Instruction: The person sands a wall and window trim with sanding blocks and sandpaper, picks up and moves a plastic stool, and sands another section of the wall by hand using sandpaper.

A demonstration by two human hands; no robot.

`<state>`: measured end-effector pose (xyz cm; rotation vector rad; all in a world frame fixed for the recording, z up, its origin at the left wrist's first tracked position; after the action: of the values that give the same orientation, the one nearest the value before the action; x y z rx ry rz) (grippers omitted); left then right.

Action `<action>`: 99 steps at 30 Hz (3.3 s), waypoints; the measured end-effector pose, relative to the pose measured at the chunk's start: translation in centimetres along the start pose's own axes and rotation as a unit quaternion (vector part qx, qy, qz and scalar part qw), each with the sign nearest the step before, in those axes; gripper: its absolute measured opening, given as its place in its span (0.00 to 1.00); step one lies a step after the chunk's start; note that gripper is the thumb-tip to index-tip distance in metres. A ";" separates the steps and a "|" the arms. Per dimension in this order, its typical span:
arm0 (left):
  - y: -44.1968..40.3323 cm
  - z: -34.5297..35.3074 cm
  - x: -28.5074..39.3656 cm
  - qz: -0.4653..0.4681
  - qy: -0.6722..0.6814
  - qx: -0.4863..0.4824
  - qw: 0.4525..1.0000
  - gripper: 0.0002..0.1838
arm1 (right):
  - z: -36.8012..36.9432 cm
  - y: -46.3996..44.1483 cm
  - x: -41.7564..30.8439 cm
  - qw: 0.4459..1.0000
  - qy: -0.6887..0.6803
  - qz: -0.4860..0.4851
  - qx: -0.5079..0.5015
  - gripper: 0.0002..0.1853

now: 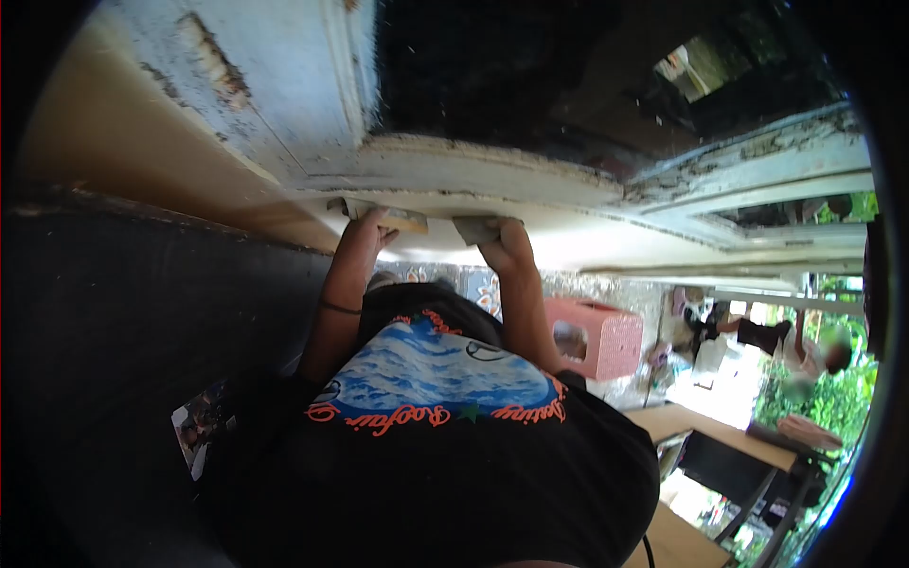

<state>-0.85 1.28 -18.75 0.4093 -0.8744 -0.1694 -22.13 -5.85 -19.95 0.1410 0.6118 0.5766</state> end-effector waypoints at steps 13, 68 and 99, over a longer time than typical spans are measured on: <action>-0.4 0.4 -0.5 0.012 -0.002 -0.032 0.999 0.24 | -3.8 -0.6 0.0 0.998 0.035 -0.025 0.040 0.24; -1.2 -0.2 -1.7 -0.002 -0.003 0.026 1.000 0.21 | -2.1 -0.5 3.3 0.999 0.024 -0.024 0.022 0.19; -0.9 0.1 -1.8 0.003 -0.045 0.051 0.998 0.18 | 0.2 3.8 -2.1 0.995 0.043 -0.079 0.034 0.17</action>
<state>-2.09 0.95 -20.36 0.4969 -0.9749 -0.1384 -25.17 -3.85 -17.68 0.1315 0.7201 0.4095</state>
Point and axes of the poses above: each hand's wrist, its own y-axis away from the middle knuckle, its own z-axis out of the palm, x = y × z, the point moved 1 cm from there along -y, towards the middle knuckle, and after that the axes turned 10 degrees about -x, right-handed, at the moved point
